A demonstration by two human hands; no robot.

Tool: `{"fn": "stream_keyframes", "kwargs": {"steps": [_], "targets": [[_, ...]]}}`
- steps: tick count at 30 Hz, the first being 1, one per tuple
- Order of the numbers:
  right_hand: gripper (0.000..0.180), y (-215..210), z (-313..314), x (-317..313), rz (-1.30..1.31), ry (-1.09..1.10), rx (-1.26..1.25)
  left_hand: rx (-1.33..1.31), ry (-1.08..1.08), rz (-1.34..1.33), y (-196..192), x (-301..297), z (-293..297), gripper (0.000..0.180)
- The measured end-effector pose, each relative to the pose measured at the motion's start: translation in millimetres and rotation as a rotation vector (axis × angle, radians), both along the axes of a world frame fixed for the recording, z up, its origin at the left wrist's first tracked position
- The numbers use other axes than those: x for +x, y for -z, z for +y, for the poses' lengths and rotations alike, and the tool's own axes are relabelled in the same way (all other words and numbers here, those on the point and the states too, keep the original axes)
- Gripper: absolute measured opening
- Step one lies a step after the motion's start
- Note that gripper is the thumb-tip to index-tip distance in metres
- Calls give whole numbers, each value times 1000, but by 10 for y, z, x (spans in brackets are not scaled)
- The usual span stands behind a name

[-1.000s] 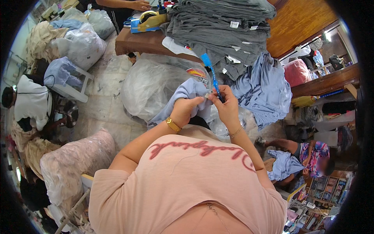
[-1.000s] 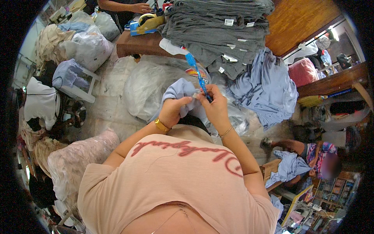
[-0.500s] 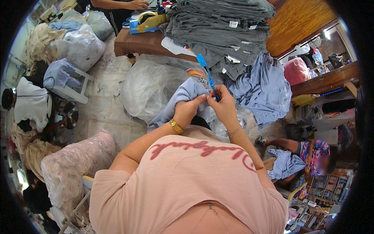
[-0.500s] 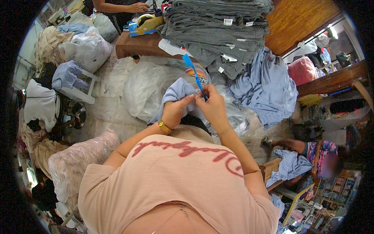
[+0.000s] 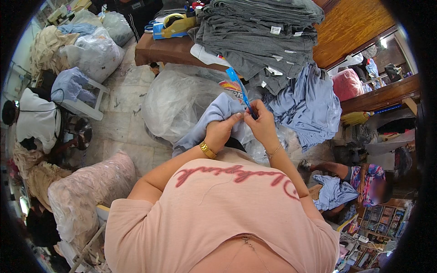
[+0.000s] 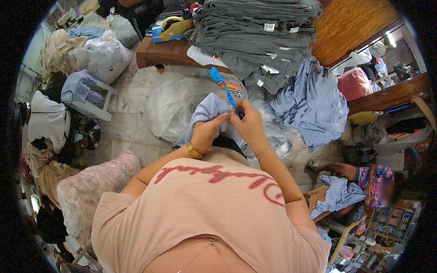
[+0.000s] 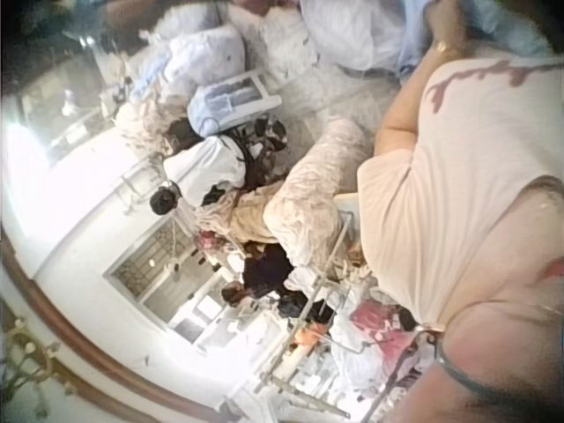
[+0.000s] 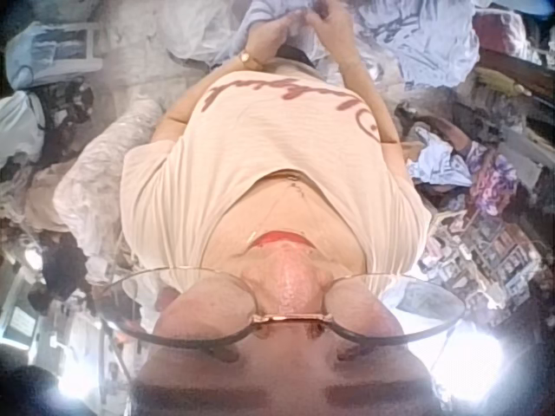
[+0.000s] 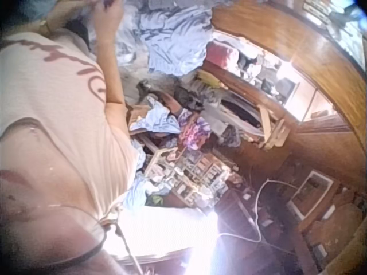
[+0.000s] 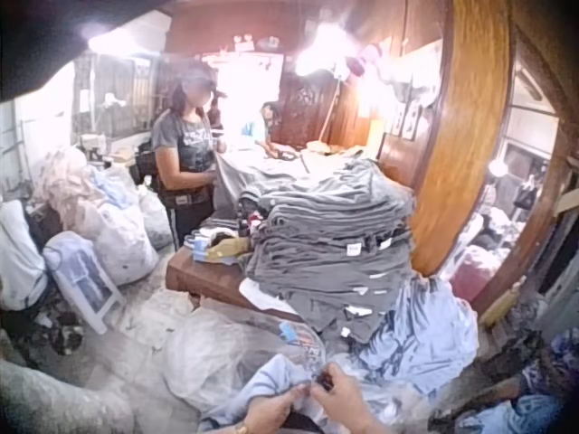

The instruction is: The person picks up a light blue shirt, looks at the buttons, and uses a blue plastic tool to trim threads before placing the shirt onto a pile of garments.

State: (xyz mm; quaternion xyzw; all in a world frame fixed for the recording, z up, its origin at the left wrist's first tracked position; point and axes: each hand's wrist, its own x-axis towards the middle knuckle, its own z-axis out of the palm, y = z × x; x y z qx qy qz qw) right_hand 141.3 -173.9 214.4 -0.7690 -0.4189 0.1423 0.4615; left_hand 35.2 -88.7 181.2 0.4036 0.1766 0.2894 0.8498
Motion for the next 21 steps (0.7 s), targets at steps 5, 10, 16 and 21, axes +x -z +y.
{"fn": "stream_keyframes", "kwargs": {"steps": [5, 10, 16, 21], "targets": [[27, 2, -10, -12, 33, 3, -26, -90, 64, 22, -57, -32, -5, 17], [27, 15, -32, -9, 16, -18, -31, -80, 70, 36, 0, -40, -15, 16], [17, 41, -25, -31, 17, 8, -25, -75, 65, 35, 6, -49, -27, 15], [29, 3, -31, -45, -16, -11, -32, -60, 60, 29, 12, -60, -23, 16]]}}
